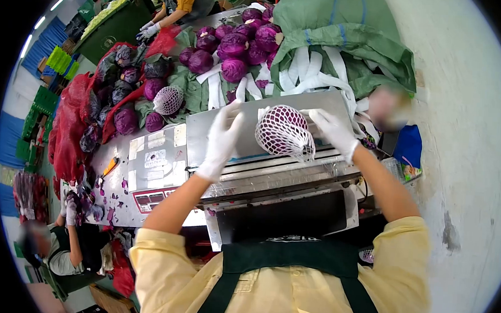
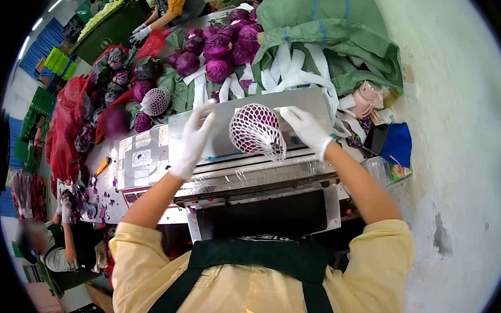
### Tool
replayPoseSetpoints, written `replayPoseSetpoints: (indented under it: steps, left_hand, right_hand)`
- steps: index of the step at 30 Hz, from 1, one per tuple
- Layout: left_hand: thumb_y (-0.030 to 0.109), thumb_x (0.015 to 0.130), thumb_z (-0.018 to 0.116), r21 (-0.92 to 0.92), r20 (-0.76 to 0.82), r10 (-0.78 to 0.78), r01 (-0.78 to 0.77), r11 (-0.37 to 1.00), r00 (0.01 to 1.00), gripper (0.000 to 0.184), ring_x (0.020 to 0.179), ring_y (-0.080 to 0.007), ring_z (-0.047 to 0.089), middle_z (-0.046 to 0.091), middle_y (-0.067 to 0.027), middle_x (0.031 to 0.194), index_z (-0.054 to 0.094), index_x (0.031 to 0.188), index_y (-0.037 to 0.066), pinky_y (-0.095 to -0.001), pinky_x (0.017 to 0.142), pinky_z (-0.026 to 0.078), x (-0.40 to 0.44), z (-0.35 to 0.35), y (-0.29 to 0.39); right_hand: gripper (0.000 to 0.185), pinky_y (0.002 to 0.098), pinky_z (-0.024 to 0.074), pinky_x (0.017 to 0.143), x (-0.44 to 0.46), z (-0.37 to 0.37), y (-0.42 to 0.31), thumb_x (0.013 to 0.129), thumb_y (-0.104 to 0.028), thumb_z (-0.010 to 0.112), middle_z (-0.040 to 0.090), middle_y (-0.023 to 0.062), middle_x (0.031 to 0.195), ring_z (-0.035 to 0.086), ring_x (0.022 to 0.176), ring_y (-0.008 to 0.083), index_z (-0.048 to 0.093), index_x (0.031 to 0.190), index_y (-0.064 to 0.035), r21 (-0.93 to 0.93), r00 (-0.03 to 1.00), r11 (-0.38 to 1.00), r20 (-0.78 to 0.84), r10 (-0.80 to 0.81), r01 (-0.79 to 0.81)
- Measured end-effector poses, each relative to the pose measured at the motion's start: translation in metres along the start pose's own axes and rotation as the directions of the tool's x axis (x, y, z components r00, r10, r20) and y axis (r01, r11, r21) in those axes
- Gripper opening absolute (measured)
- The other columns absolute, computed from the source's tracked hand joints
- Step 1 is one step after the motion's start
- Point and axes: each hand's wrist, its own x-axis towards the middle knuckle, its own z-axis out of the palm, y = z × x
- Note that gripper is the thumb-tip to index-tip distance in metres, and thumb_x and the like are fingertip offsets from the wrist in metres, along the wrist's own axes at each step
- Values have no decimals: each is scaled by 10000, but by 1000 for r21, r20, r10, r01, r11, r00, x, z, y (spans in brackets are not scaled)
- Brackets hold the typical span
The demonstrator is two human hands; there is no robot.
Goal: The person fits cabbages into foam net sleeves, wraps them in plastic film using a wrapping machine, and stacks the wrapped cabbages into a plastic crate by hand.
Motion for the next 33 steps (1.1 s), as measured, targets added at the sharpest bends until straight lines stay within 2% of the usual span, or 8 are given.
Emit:
replayPoseSetpoints:
  steps: [4, 12, 16, 18, 21, 26, 29, 33]
  left_hand:
    - [182, 814, 689, 680, 482, 333, -586, 441, 810, 526, 764, -230, 617, 597, -60, 962, 526, 1311, 231, -370, 669, 503, -55, -83, 25]
    - [133, 788, 613, 539, 828, 82, -828, 153, 555, 501, 782, -255, 663, 586, -72, 1135, 536, 1267, 258, -347, 558, 539, -74, -63, 29]
    - [96, 845, 571, 499, 775, 267, -814, 298, 573, 278, 804, -220, 672, 600, -82, 1136, 610, 1114, 158, -323, 585, 538, -73, -31, 11]
    - [78, 876, 559, 520, 665, 305, -716, 465, 681, 201, 787, -194, 675, 622, -79, 1103, 621, 1063, 120, -310, 594, 535, -86, -33, 13]
    - [33, 972, 465, 11, 366, -233, 247, 969, 901, 162, 722, -143, 682, 691, -83, 965, 609, 1045, 26, -241, 706, 530, -98, -54, 62]
    - [69, 889, 630, 297, 183, 366, -407, 864, 912, 427, 1036, -240, 649, 627, -171, 1180, 504, 1296, 42, -327, 900, 512, -27, -51, 87]
    - [305, 669, 842, 348, 440, 418, -580, 737, 795, 977, 1273, -323, 472, 438, -186, 1410, 305, 1453, 79, -366, 1055, 398, 6, -10, 62]
    - [360, 591, 880, 150, 431, 268, -362, 920, 861, 1110, 1270, -344, 475, 428, -190, 1423, 259, 1476, 109, -362, 1072, 382, 19, 24, 12]
  right_hand:
    - [536, 361, 495, 775, -57, -66, -25, 829, -291, 667, 609, 57, 1006, 630, 914, 221, 494, 1334, -248, -914, 919, 191, 309, -243, 358]
    - [452, 364, 499, 633, -70, -64, -4, 759, -206, 657, 560, 48, 883, 609, 806, 213, 549, 1188, -297, -677, 690, -305, 719, -82, 670]
    - [92, 342, 507, 634, -71, -42, 13, 842, -142, 614, 557, 69, 865, 620, 726, 231, 590, 920, -101, -737, 754, 203, 570, -327, 645]
    - [33, 321, 504, 635, -87, -48, 3, 870, -73, 581, 567, 79, 835, 647, 707, 192, 563, 891, -53, -538, 975, 836, 220, 16, 107]
    - [18, 273, 511, 637, -109, -55, -47, 898, -25, 532, 583, 78, 732, 652, 692, 141, 536, 887, -11, -389, 979, 921, 192, 60, 20]
    - [58, 257, 510, 681, -42, -66, -92, 931, -60, 537, 651, 89, 835, 655, 738, 154, 561, 971, -25, -237, 920, 920, -165, -356, 313]
    - [258, 308, 523, 741, 46, -65, -3, 895, -62, 556, 653, 139, 912, 656, 776, 265, 540, 1151, -34, -864, 759, 170, 303, -575, 474]
    - [663, 359, 481, 924, 60, -9, 19, 857, -104, 614, 616, 203, 1136, 614, 1031, 350, 302, 1441, -70, -537, 746, 523, 403, -530, 662]
